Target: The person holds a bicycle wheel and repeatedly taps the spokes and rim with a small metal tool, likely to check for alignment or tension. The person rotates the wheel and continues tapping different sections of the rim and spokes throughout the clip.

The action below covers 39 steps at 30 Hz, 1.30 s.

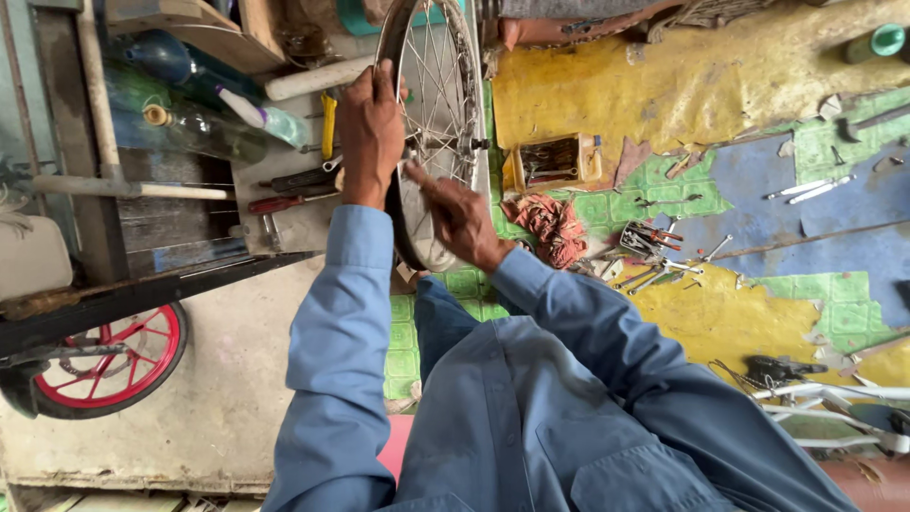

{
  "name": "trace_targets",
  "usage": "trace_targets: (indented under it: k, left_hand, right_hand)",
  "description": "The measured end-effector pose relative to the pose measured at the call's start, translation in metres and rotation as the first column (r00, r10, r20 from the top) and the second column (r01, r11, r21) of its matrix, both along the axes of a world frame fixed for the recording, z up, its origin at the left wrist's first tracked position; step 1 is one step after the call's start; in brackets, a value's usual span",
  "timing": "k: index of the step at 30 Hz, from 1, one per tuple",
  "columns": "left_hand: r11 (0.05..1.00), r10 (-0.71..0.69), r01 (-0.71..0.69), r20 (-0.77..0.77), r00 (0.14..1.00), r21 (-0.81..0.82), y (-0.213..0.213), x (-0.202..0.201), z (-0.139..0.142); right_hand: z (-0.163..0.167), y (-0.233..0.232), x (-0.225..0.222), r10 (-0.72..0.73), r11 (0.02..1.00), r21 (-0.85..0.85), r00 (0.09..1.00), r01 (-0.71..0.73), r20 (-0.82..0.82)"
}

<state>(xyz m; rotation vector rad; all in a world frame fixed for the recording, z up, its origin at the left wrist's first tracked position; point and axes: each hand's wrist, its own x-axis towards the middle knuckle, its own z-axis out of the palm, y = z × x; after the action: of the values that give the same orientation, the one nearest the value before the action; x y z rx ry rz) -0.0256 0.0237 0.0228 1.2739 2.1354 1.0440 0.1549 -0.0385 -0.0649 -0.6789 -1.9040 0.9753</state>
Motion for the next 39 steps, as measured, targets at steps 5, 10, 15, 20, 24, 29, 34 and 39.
trace_targets:
  k: [5,10,15,20,24,29,34,39]
  left_hand:
    - [0.999,-0.042,0.042,0.009,0.999,0.015,-0.004,0.005,0.012]
    - [0.984,0.02,-0.016,0.023,1.0,-0.179,-0.005,0.018,0.015]
    - [0.998,-0.017,0.02,0.04,0.999,-0.064,-0.013,0.017,0.013]
    - [0.998,-0.041,0.044,0.042,0.998,-0.054,-0.015,0.015,0.011]
    - [0.999,-0.044,0.044,0.008,0.999,0.004,-0.009,0.018,0.011]
    - [1.0,-0.02,0.019,0.056,0.998,0.018,-0.005,0.018,0.009]
    - [0.998,-0.041,0.046,-0.111,0.993,0.044,-0.004,0.019,0.003]
    - [0.999,-0.037,0.039,-0.078,0.996,0.022,-0.008,0.024,-0.002]
  right_hand:
    - [0.003,0.016,0.013,-0.135,0.991,0.029,0.99,0.134,0.035]
    - [0.002,0.027,0.011,-0.194,0.926,-0.29,0.963,0.243,0.187]
    - [0.0,0.049,0.018,0.032,0.941,-0.332,0.959,0.066,0.282]
    - [-0.002,0.058,0.031,-0.002,1.0,-0.024,0.988,0.006,0.156]
    - [-0.005,0.031,0.035,-0.016,0.965,-0.239,0.936,0.107,0.351]
    - [-0.013,0.012,0.043,-0.001,0.999,0.035,0.951,-0.01,0.308]
    - [-0.018,0.02,0.052,-0.059,0.983,0.181,0.895,-0.024,0.442]
    - [-0.016,0.037,0.05,0.022,0.952,0.229,0.795,-0.201,0.606]
